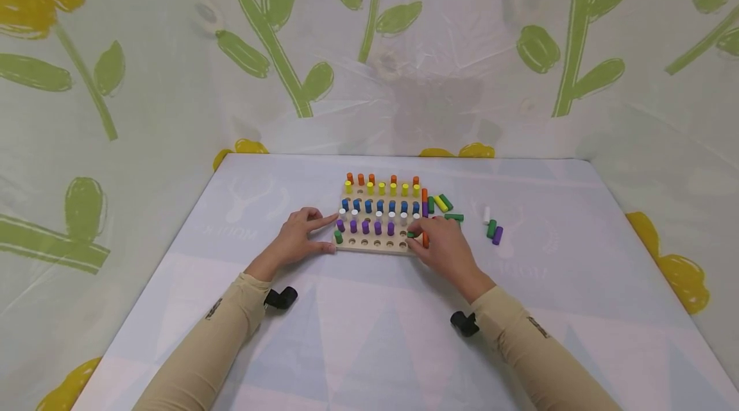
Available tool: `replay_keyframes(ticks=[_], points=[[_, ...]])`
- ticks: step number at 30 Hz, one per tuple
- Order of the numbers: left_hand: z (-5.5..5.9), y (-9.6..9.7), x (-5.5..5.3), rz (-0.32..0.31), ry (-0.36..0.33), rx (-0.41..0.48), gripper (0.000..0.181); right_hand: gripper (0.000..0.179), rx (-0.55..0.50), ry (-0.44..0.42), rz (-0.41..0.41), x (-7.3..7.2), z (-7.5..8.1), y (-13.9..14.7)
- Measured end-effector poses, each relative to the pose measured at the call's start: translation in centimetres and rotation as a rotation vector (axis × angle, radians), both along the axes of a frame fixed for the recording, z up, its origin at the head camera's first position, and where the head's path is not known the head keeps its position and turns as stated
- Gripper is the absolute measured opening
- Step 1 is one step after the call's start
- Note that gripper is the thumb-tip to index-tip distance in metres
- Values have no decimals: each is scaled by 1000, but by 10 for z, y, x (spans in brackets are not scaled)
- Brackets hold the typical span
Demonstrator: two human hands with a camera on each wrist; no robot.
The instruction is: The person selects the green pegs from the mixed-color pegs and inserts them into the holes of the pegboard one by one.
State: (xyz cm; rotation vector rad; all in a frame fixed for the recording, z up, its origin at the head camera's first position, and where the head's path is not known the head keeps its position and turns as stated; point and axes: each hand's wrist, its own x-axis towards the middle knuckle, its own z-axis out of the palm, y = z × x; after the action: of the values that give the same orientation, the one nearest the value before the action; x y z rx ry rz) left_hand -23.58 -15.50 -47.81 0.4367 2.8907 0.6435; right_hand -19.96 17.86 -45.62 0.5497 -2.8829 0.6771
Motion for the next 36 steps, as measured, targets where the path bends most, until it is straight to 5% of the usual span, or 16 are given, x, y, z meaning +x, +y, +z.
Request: replay_keyframes(ticks=[36], points=[[4, -1, -1, -20, -12, -2, 81, 21, -53, 10, 60, -3, 3, -31]])
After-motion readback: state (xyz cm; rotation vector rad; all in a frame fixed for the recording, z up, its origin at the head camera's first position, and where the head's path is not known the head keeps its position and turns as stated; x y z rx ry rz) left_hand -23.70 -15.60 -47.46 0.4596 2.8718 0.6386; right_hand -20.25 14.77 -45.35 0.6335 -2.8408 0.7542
